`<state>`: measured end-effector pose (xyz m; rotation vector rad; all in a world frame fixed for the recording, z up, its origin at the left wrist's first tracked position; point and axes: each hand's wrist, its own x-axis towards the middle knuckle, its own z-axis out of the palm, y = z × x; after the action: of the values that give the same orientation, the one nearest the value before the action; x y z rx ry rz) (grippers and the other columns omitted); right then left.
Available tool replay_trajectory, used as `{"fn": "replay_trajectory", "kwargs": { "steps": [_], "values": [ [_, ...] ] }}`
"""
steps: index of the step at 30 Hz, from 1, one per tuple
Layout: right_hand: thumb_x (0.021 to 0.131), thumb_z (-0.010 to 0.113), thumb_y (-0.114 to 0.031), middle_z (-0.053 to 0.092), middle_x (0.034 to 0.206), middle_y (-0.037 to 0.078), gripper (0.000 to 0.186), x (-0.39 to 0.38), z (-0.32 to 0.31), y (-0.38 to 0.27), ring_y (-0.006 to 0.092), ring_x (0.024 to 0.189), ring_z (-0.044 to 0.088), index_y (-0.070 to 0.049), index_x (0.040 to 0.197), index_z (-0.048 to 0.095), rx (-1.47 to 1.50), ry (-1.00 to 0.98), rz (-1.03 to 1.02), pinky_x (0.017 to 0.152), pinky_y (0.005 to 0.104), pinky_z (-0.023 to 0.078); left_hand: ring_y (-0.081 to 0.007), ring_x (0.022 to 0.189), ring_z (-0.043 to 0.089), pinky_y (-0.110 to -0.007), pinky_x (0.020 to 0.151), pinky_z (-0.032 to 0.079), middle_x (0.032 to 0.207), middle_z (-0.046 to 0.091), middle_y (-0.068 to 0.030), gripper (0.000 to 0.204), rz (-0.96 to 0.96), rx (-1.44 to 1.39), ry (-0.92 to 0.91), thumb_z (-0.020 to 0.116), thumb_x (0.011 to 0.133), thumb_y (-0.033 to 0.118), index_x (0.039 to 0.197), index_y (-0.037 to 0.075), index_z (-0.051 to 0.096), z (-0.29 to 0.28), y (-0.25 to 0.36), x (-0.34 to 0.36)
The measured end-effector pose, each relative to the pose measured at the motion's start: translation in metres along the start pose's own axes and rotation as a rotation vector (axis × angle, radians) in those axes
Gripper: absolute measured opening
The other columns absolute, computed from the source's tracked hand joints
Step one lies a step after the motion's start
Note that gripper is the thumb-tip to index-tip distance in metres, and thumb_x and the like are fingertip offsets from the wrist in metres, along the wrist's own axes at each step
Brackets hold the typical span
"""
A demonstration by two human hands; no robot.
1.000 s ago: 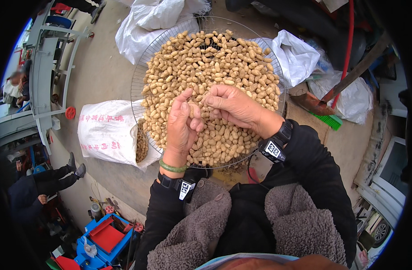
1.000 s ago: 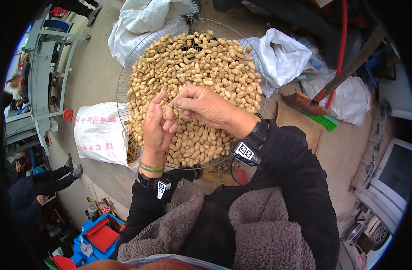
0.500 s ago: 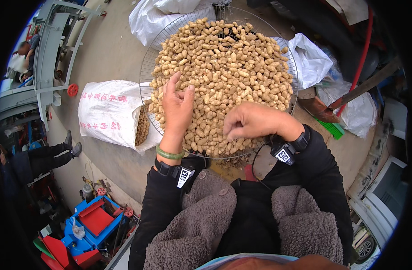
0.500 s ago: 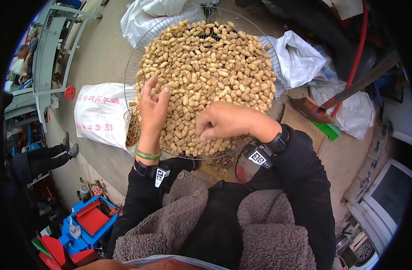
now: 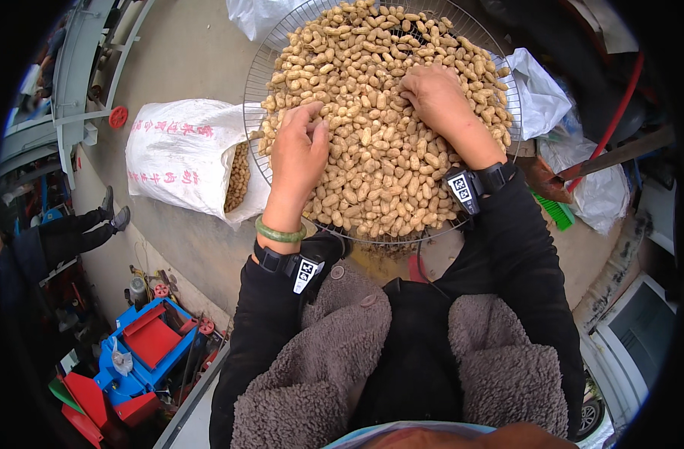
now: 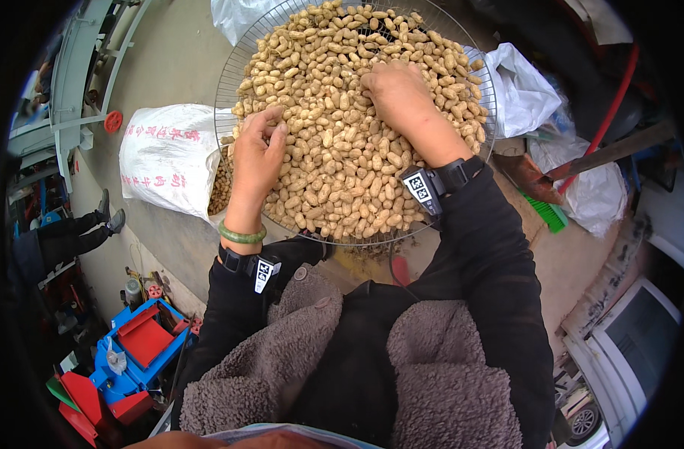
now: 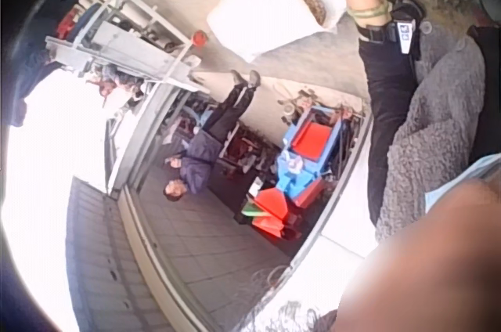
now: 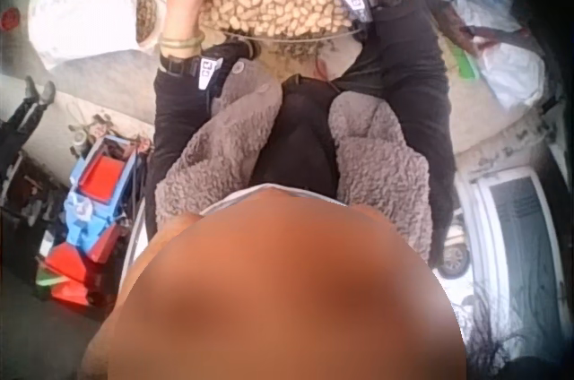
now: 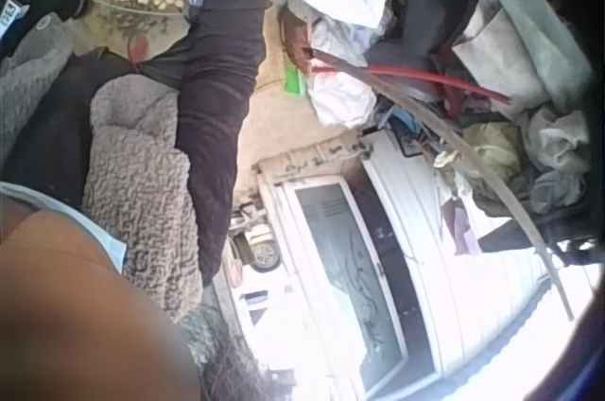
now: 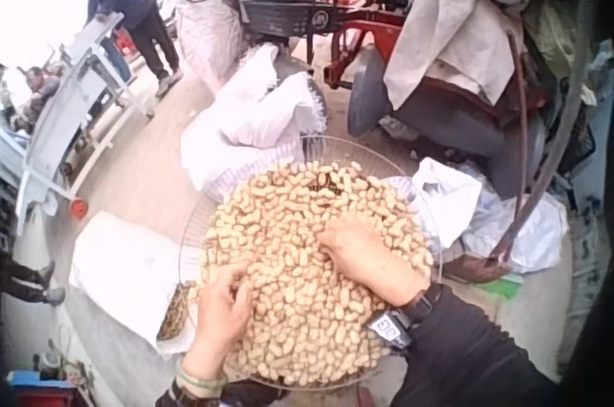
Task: The person sits on the floor and manually shells peanuts from a wire basket, cracking each nut by hand and dropping the shells into the basket while retaining the kernels. The task continues throughout the clip with repetitive cracking and sorting motions.
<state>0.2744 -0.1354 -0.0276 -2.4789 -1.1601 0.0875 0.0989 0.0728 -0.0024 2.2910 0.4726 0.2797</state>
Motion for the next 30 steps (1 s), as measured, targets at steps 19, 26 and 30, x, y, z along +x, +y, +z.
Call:
{"fn": "replay_trajectory", "kwargs": {
  "steps": [19,26,30],
  "values": [
    [0.103,0.06,-0.014,0.062,0.083,-0.003,0.011,-0.038,-0.022,-0.048,0.0039,0.074,0.056,-0.003,0.101,0.063,1.299,-0.172,0.134,0.065,0.0219,0.048,-0.0088,0.089,0.065,-0.025,0.08,0.054,0.102,0.072,-0.0047,0.035,-0.151,-0.915,-0.396,0.066,0.101,0.008,0.133,-0.004,0.059,0.036,0.042,-0.011],
    [0.105,0.061,-0.018,0.064,0.089,0.0,0.013,-0.04,-0.043,-0.042,0.0049,0.074,0.055,-0.005,0.106,0.065,1.775,-0.333,0.326,0.065,0.0213,0.046,-0.0124,0.095,0.069,-0.025,0.084,0.055,0.103,0.073,-0.0042,0.024,0.018,-0.455,-0.411,0.063,0.103,0.009,0.124,0.001,0.071,0.005,0.028,-0.002],
    [0.103,0.063,-0.018,0.071,0.1,0.005,0.019,-0.061,-0.067,-0.048,0.0127,0.086,0.066,-0.001,0.108,0.071,1.323,-0.978,-0.099,0.073,0.0256,0.052,-0.019,0.094,0.064,-0.032,0.081,0.052,0.095,0.066,-0.0065,0.018,0.146,0.047,-0.164,0.079,0.089,0.014,0.105,0.006,0.076,-0.004,0.029,-0.002]
  ]
}}
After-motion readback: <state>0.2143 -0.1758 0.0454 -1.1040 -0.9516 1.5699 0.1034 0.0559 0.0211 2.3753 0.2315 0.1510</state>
